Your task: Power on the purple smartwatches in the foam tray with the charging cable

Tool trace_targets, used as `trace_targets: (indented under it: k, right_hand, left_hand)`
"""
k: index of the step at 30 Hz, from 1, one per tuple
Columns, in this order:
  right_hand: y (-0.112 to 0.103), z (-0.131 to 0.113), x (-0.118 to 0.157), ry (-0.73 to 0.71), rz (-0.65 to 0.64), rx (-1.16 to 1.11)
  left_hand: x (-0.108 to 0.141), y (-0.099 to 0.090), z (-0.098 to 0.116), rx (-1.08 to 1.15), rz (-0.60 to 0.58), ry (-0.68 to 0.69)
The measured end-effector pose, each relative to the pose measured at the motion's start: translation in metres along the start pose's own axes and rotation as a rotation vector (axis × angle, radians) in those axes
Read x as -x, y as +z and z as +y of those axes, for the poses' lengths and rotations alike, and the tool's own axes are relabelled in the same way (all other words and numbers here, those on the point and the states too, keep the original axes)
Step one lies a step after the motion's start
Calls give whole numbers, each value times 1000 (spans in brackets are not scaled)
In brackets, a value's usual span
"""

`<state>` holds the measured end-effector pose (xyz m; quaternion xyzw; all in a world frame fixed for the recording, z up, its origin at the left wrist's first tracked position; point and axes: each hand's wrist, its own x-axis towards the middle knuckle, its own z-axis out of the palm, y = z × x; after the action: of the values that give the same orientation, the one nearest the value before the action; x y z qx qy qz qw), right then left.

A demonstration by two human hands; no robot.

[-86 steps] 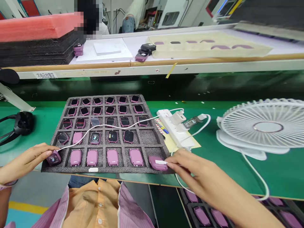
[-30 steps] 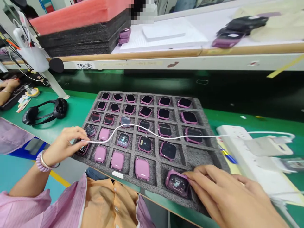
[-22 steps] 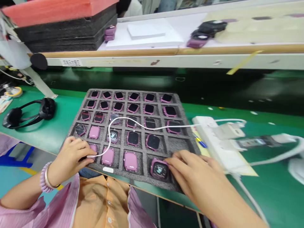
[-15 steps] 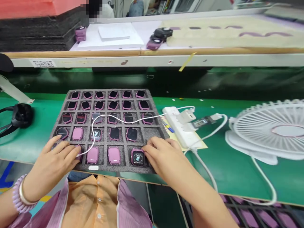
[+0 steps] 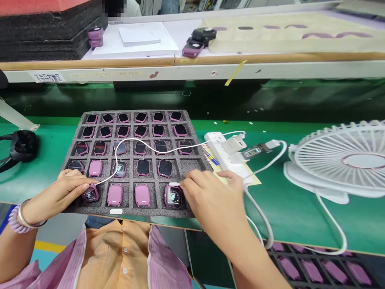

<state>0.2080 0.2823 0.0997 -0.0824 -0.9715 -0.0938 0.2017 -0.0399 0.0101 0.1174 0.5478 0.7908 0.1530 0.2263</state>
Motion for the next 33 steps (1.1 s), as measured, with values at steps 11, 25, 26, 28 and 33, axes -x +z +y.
trace_targets:
  k: [11, 25, 26, 28, 33]
  right_hand:
    - [-2, -42, -14, -196, -46, -406]
    - [26, -25, -31, -228, -90, -401]
    - [27, -25, -31, -230, -110, -436]
    - [26, -25, -32, -217, -129, -477]
    - [23, -28, -32, -170, -159, -471]
  left_hand:
    - [-5, -6, 4, -18, -25, 28]
    - [-6, -8, -2, 61, -56, -10]
    - [-7, -9, -2, 76, -38, -19]
    - [-7, -7, 1, 65, 82, -72]
    - [-10, 16, 31, 100, 351, -47]
